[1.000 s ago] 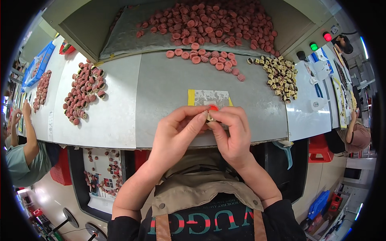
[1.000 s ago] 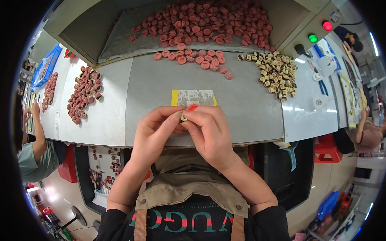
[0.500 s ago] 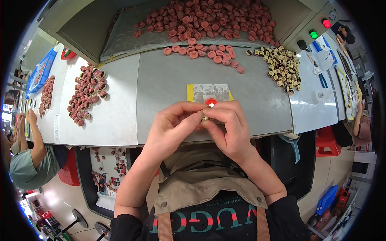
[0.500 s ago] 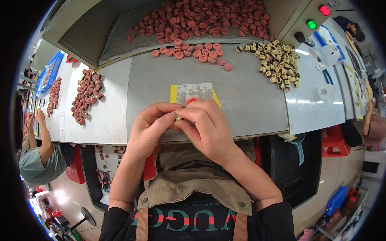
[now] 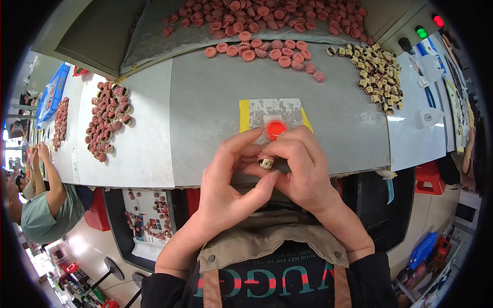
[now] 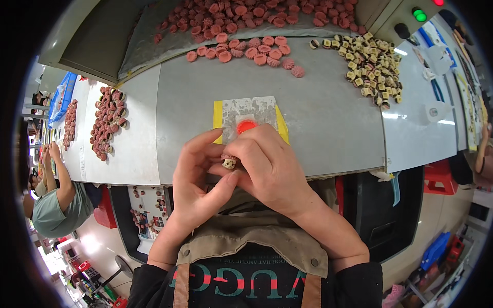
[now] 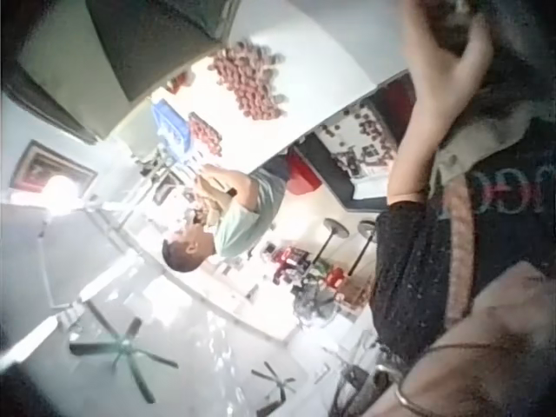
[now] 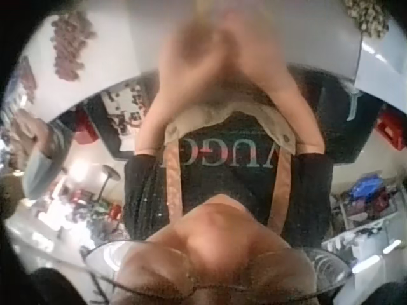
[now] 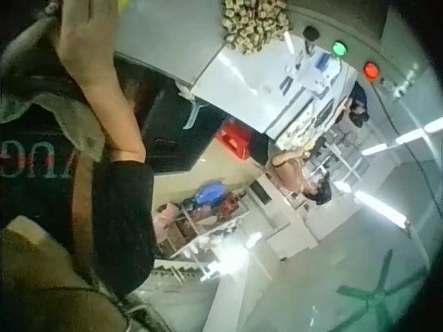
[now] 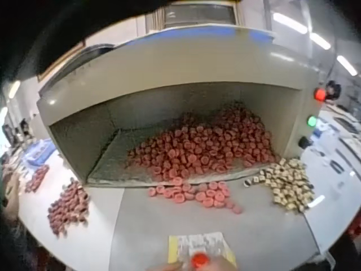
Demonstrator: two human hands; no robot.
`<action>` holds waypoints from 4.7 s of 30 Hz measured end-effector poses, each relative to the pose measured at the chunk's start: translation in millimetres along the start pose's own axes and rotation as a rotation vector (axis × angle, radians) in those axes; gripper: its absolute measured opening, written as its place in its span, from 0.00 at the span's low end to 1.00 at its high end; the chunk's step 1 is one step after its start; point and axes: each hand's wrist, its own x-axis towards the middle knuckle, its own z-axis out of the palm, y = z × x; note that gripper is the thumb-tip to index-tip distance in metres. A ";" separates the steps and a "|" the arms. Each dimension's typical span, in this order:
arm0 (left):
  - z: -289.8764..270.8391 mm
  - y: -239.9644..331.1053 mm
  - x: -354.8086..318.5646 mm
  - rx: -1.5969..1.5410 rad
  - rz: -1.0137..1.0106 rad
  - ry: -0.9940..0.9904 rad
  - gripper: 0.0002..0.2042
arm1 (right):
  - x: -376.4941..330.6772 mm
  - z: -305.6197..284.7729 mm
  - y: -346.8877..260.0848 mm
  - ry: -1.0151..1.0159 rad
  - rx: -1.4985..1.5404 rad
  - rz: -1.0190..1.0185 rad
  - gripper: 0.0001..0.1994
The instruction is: The person assembles small toy figurine parts by hand, dipping components into glue and pressing them together, pushes assembled pieces into a bin, and refills the glue container using a squeeze bottle.
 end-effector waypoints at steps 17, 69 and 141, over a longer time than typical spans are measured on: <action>-11.4 10.6 2.4 0.094 -0.035 0.091 0.20 | 12.7 -30.8 -10.4 -0.107 -0.059 -0.043 0.19; -39.2 -5.2 16.2 -0.928 -0.316 -0.008 0.17 | 42.4 -99.5 8.2 -0.369 -0.474 0.478 0.08; 4.8 0.6 7.2 -0.041 0.101 0.040 0.30 | 6.1 -10.9 -6.2 -0.080 -0.096 0.001 0.20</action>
